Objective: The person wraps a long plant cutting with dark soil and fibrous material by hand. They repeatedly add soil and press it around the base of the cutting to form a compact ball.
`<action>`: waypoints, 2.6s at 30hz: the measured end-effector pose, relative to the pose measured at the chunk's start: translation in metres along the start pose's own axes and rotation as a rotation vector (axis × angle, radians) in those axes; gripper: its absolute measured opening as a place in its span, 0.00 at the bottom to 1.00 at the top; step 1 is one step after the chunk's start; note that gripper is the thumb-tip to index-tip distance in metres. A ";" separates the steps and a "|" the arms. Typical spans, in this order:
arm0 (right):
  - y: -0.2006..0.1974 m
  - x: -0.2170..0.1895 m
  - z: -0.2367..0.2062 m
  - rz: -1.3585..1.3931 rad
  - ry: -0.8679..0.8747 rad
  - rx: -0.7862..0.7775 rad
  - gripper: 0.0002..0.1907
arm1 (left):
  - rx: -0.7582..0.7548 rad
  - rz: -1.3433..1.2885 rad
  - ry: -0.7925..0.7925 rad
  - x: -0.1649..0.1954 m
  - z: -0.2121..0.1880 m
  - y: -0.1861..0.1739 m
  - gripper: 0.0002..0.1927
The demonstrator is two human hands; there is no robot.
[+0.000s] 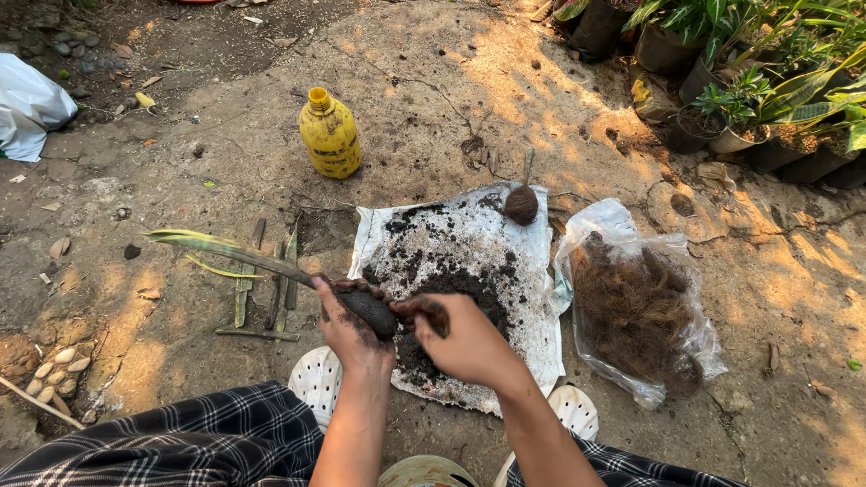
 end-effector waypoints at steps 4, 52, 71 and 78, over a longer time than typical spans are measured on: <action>-0.003 -0.006 -0.014 -0.095 -0.143 -0.141 0.26 | 0.050 0.023 0.023 0.002 0.005 0.000 0.25; 0.032 0.091 0.045 0.884 -0.197 0.224 0.27 | -0.784 0.915 0.524 -0.044 -0.053 0.017 0.23; 0.007 0.104 0.054 1.036 -0.112 0.358 0.30 | -0.995 1.084 0.704 -0.036 -0.056 0.047 0.34; 0.015 0.078 0.052 0.972 -0.160 0.270 0.34 | -0.793 0.899 0.508 -0.037 -0.040 0.032 0.33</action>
Point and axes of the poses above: each hand's wrist, its own z-axis towards the middle knuckle, its own y-axis out of the palm, x = y × z, the point moved 1 cm from there along z, towards the middle knuckle, and after that the axes turned 10 degrees about y, right-handed, at the moved point
